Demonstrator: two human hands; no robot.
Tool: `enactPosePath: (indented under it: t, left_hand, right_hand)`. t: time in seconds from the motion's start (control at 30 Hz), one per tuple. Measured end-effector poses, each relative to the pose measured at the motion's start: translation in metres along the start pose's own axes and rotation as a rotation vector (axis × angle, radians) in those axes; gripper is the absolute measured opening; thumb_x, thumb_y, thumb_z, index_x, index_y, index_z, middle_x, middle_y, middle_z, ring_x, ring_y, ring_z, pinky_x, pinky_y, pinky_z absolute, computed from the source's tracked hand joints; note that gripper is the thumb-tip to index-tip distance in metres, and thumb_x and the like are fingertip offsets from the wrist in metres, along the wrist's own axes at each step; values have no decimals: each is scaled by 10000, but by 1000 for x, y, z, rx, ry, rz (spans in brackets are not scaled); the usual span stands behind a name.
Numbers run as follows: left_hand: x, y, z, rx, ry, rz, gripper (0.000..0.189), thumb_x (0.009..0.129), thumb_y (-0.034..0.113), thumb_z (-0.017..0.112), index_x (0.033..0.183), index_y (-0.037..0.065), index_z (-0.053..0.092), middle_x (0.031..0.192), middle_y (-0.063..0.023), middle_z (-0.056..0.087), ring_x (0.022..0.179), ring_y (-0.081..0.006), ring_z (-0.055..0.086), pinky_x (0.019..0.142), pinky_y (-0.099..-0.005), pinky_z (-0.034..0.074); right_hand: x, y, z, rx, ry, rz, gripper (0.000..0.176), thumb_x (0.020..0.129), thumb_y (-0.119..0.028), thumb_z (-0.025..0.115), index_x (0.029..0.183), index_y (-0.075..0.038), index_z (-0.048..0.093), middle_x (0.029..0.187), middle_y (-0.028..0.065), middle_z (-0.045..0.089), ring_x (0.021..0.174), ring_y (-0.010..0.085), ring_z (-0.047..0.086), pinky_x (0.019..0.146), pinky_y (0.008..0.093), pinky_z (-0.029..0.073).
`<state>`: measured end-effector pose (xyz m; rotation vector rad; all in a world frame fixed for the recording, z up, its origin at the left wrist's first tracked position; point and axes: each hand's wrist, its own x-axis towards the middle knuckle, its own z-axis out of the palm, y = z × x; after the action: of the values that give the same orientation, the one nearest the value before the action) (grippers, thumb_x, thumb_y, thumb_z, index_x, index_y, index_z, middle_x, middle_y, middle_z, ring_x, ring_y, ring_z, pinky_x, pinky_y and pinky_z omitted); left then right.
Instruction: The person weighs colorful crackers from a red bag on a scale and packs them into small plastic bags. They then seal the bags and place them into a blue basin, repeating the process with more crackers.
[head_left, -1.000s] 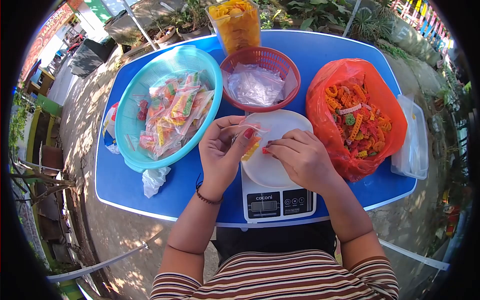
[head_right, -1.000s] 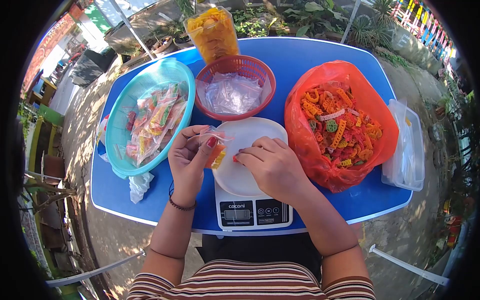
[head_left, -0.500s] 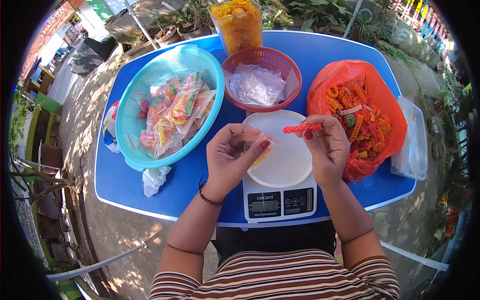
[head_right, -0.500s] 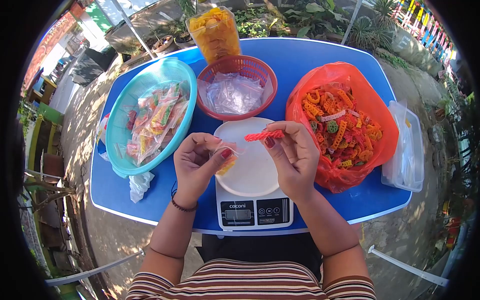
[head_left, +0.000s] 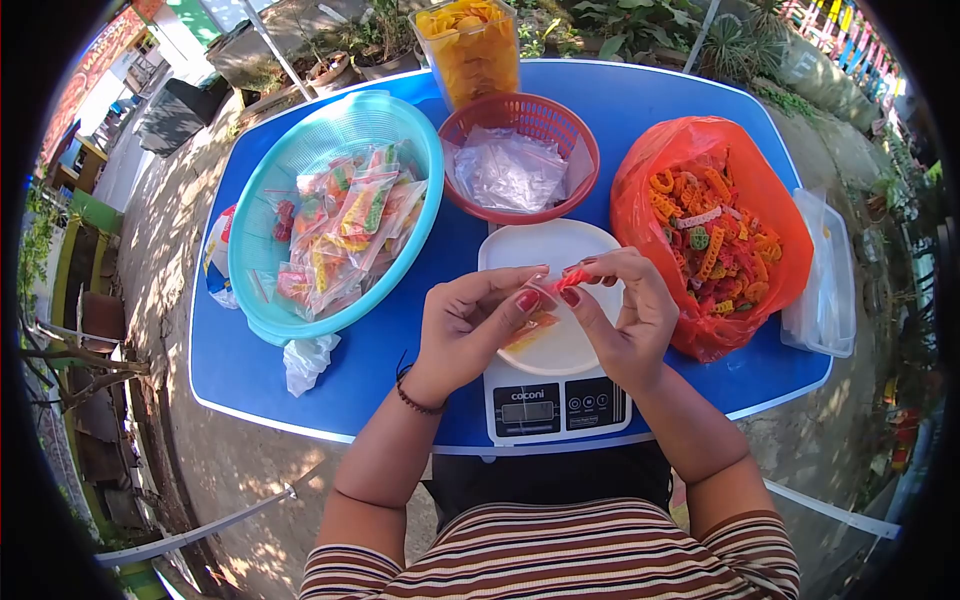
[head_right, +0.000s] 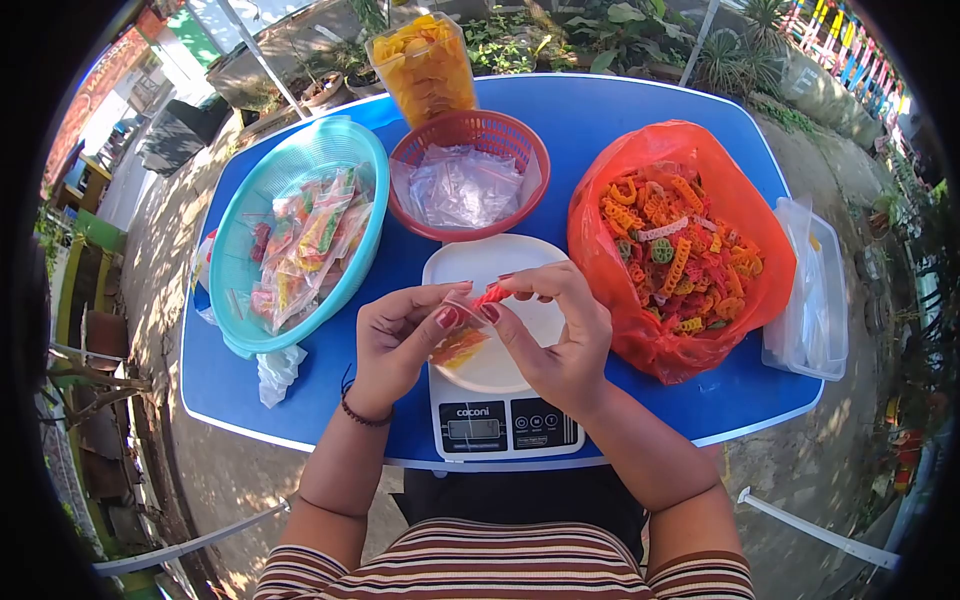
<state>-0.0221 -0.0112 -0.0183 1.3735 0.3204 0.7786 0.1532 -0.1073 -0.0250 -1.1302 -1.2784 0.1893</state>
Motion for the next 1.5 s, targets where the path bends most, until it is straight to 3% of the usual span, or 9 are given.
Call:
enactPosePath:
  t: [0.07,0.17,0.47,0.57,0.73,0.83,0.93,1.03,1.5]
  left_hand:
    - [0,0,0,23,7,3,282,998,38,626,1260,-65,641,1135,-145,734,1027,-157,706,901,-283,577]
    - [0,1,0,10,26,-9,257,1000,30,614,1233,-72,651,1140,-152,732,1022,-159,708,891,-284,573]
    - [3,-3,-5,26,44,-13,252,1035,77,576,1240,-47,654,1180,-136,725,1010,-124,692,881,-270,569]
    - [5,-2,-2,-39,56,31,250,1043,105,566,1228,-40,650,1210,-173,709,1022,-152,698,876,-282,569]
    - [6,-2,0,-91,83,83,263,1031,146,595,1218,-33,644,1237,-230,684,1081,-225,700,900,-313,567]
    - [6,-2,0,0,62,140,256,1013,140,625,1194,-37,656,1210,-220,695,1116,-242,688,953,-342,553]
    - [5,-8,-5,23,45,194,206,980,7,634,1175,-44,673,1232,-187,690,1107,-206,683,942,-320,561]
    - [4,-8,-3,31,48,192,184,969,-14,642,1146,-49,681,1206,-179,700,1085,-193,688,925,-314,567]
    - [-2,-6,8,180,17,86,96,989,26,631,1059,-28,595,1052,-104,669,951,-117,651,857,-259,530]
  right_hand:
    - [6,0,-1,-94,-39,-96,164,842,-14,768,993,-31,708,943,79,728,882,190,654,765,297,496]
    - [4,-5,3,-44,-37,-40,101,829,-27,768,921,-51,732,945,88,733,849,221,645,765,305,488]
    - [9,-13,-2,-197,-273,-44,215,838,-151,758,1027,-49,750,1059,82,646,996,243,562,800,362,444]
    - [6,-13,9,-63,-31,-25,186,840,-152,756,983,-38,724,1016,85,657,918,244,563,758,358,439]
    - [8,-8,-1,-150,-95,-19,90,850,-72,726,894,-23,665,897,95,661,829,249,580,731,350,455]
    - [8,-9,1,-147,-59,-48,64,848,-31,713,882,-21,659,865,96,661,812,245,581,724,346,454]
    - [8,-10,1,-156,-33,-87,69,840,-22,716,885,-24,664,863,93,663,810,243,580,725,342,451]
    - [9,-9,0,-166,-48,-118,74,832,-29,717,883,-29,663,864,89,661,809,242,577,732,345,445]
    - [8,-8,-1,-244,-91,-165,82,778,-87,665,829,-59,607,822,56,624,785,238,552,760,352,391]
